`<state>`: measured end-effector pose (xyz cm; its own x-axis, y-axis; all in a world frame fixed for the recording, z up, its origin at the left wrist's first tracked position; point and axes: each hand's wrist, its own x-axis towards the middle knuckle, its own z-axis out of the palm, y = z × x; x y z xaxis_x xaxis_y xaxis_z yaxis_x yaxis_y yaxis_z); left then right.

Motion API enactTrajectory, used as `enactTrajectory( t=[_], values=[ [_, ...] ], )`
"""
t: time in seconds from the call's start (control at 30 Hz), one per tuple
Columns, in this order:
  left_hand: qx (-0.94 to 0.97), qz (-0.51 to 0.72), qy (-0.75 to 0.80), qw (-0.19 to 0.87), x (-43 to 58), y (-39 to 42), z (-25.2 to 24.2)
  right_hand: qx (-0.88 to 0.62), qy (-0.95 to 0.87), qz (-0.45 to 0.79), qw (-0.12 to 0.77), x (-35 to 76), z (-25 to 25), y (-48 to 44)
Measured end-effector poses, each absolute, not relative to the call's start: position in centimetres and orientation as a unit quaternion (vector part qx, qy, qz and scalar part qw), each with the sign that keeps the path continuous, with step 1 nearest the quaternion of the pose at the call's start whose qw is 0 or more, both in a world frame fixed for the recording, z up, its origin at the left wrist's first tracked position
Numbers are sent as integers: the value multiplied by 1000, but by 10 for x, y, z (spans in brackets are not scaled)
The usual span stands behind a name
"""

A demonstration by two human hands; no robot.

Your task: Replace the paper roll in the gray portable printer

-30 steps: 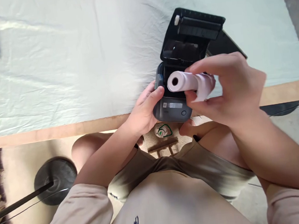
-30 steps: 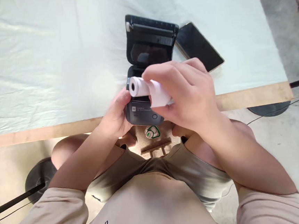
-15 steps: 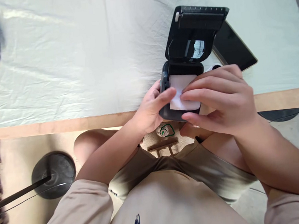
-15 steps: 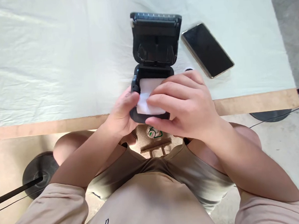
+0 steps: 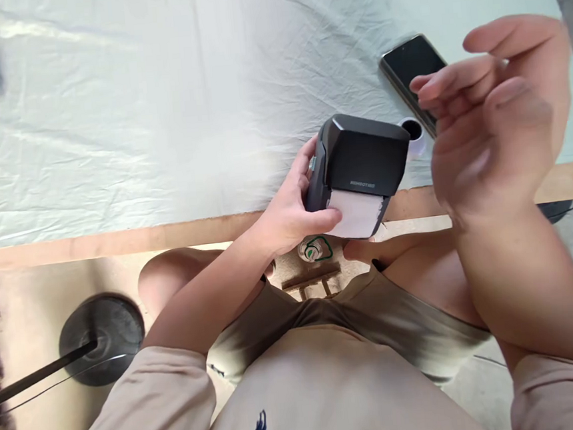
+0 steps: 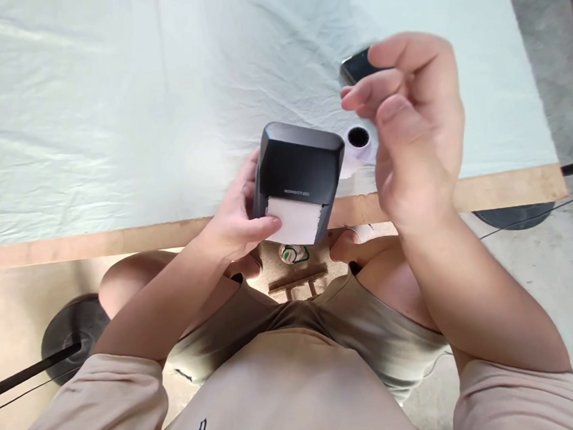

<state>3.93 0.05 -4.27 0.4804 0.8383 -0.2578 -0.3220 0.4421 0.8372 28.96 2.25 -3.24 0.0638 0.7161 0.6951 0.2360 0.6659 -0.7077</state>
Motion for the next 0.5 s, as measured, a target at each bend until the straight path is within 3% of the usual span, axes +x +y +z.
enactTrajectory(
  t=[0.2, 0.3, 0.5],
  values=[
    [319, 412, 309, 795, 43, -2, -32, -422, -782, 52, 456, 280, -5, -4],
    [312, 405, 288, 810, 44, -2, -27, -419, -826, 67, 371, 276, 2, -14],
    [347, 403, 289, 796, 38, -2, -32, -409, -827, 125, 366, 271, 13, -23]
  ],
)
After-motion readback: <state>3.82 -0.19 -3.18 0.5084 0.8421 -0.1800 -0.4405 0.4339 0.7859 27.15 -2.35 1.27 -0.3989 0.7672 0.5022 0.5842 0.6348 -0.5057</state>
